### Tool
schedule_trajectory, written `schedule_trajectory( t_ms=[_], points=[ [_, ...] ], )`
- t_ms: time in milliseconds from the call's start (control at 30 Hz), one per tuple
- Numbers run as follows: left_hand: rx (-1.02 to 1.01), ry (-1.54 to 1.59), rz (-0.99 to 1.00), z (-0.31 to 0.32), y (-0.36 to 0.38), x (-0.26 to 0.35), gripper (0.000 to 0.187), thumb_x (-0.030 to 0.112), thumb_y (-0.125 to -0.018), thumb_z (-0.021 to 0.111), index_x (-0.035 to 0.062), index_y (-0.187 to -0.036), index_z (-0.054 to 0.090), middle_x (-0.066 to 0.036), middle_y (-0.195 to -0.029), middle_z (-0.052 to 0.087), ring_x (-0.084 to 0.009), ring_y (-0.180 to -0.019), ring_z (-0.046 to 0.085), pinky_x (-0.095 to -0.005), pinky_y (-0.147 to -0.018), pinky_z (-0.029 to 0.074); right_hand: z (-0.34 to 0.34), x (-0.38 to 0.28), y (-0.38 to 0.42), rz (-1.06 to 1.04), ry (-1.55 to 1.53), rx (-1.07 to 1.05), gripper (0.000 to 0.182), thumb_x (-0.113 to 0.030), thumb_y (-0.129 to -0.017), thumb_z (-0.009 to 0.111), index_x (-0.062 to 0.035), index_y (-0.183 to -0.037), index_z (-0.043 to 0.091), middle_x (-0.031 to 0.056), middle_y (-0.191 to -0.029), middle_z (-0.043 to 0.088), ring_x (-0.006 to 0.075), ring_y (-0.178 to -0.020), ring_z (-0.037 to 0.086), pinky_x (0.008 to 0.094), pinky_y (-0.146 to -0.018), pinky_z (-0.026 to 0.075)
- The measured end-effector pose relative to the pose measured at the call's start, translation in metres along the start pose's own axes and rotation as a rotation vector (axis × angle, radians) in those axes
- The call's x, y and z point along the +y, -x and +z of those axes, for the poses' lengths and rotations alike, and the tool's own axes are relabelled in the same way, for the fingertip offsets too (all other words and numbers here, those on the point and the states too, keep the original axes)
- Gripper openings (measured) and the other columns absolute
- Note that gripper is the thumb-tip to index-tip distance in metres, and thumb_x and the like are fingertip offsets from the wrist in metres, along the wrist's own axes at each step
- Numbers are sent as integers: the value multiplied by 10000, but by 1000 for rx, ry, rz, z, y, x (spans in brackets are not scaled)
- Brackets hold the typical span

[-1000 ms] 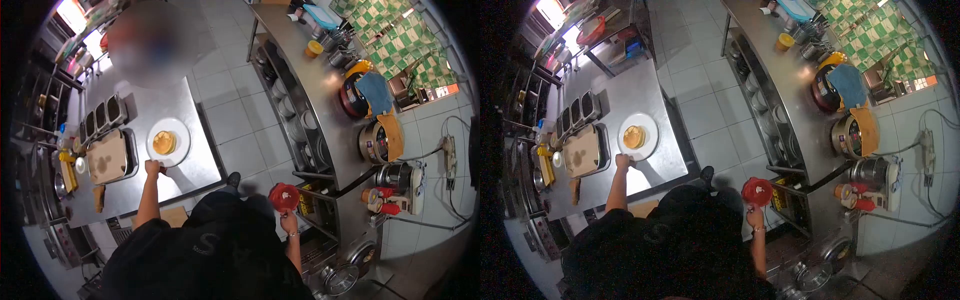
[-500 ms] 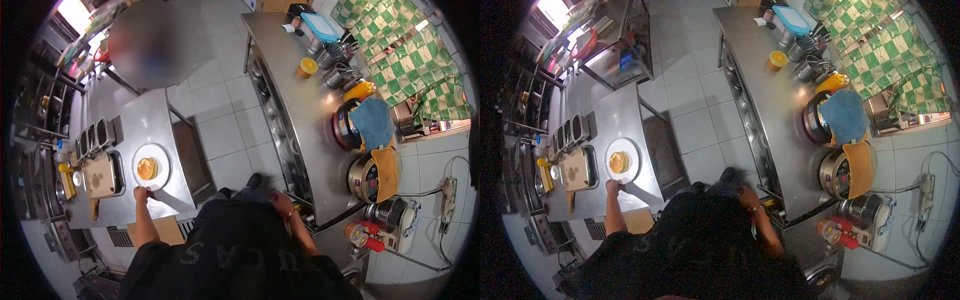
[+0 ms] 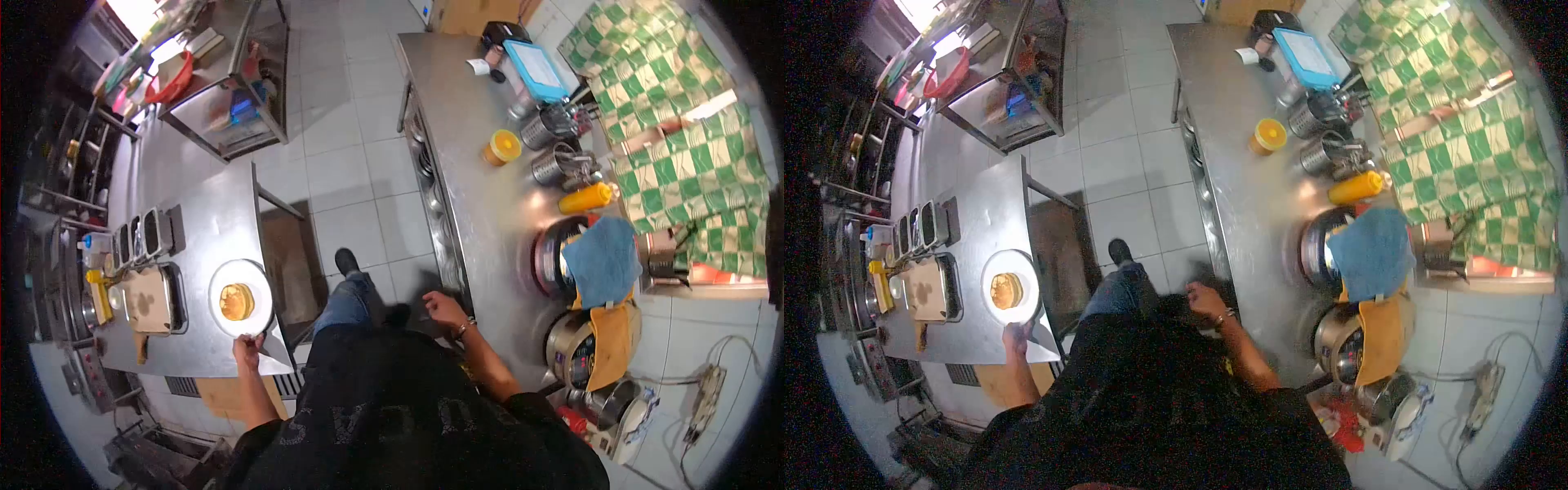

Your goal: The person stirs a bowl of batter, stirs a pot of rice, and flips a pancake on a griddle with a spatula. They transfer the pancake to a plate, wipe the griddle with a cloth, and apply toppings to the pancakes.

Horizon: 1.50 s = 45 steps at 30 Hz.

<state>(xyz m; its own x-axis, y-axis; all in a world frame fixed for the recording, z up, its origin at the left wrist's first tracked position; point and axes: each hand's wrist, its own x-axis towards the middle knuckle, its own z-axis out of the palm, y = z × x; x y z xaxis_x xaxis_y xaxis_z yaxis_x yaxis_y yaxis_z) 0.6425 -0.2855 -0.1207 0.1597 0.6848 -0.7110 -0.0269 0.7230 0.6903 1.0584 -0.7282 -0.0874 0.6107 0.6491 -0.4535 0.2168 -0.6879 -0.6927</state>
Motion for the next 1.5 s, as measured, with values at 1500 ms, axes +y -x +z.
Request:
schedule_trajectory(
  t_ms=[1500],
  points=[
    [-1288,-1371,-20,931,-139,76,594,54,-675,767,-28,-1175,457,-152,-988,625,-252,-864,639,-377,-642,584,-288,-63,-446,368,-484,1022,223,-52,-817,596,16,-1025,641,44,-734,629,100,-578,526,265,-539,434]
  ],
)
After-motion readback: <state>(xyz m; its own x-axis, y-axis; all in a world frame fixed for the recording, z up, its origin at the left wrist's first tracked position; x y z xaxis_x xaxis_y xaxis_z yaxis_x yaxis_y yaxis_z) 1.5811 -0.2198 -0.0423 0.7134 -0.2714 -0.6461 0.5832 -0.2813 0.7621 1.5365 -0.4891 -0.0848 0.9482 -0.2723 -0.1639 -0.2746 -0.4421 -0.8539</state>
